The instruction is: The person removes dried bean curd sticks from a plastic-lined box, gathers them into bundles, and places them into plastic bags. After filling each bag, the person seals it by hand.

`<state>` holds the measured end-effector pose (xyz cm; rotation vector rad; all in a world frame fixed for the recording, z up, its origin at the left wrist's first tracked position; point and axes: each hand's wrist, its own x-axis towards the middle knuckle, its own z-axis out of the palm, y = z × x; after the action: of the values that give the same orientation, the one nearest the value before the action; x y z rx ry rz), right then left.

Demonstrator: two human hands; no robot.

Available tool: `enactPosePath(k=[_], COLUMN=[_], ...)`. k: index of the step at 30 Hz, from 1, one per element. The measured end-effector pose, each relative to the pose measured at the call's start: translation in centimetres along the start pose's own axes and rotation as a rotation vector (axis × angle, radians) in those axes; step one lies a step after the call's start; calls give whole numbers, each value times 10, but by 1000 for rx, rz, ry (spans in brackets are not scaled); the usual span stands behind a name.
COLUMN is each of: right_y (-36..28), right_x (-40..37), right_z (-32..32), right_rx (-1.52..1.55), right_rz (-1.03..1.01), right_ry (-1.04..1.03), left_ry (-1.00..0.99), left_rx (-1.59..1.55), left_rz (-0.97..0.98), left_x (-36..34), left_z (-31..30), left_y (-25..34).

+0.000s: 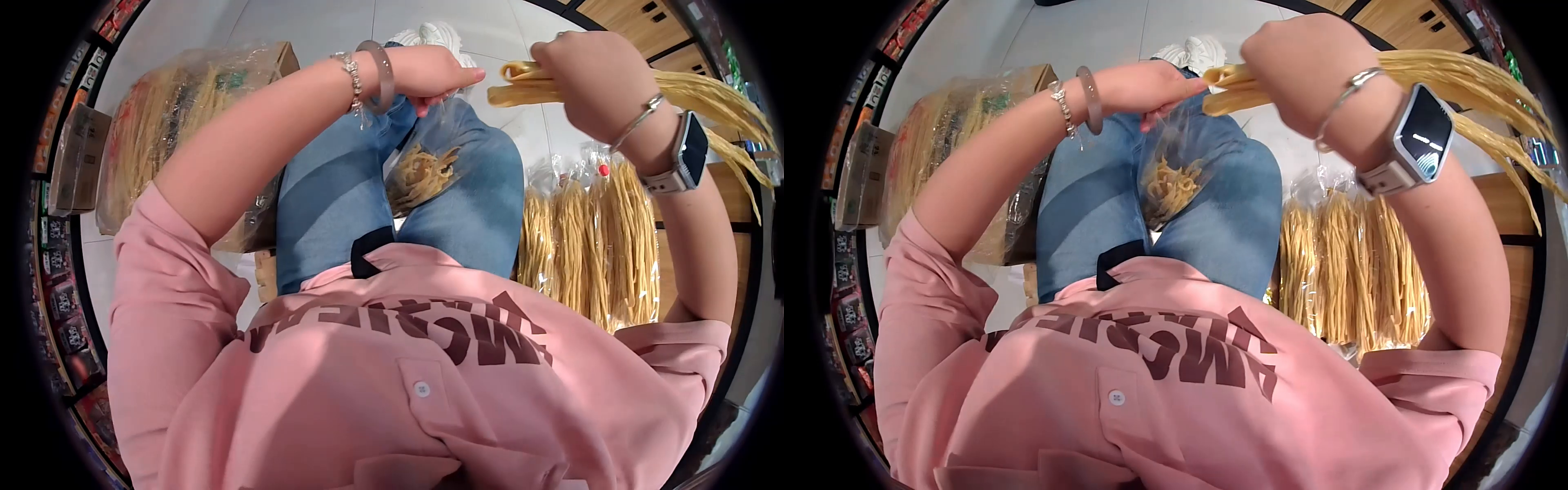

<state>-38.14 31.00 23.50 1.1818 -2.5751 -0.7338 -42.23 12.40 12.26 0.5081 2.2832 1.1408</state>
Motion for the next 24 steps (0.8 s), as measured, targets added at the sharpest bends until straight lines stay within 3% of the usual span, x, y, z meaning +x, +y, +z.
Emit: enactPosePath(k=[4,10,16,17,20,21,24], right_y=[-17,-54,-91,-92,-98,-102,-106], right_x=[17,30,56,67,72,69,64], right_z=[6,-14,0,-3,6,8,6], right_rx=[-26,-127,-405,-373,-493,-532,-375], right_rz=[-16,-63,-116,-171,-152,-134,-148], right_ry=[-16,-320,-548,-710,-759,-691,-576], left_ry=[-74,6,118,134,142,149,83], left_rx=[-3,319,147,80,2,-40,-112], left_rz=[1,80,49,50,-15,-15,38], left_x=[-11,-23,1,6,1,-2,2], left_z=[-6,-11,-12,-12,-15,-15,-17], left_y=[0,5,-15,-22,-24,-25,-33])
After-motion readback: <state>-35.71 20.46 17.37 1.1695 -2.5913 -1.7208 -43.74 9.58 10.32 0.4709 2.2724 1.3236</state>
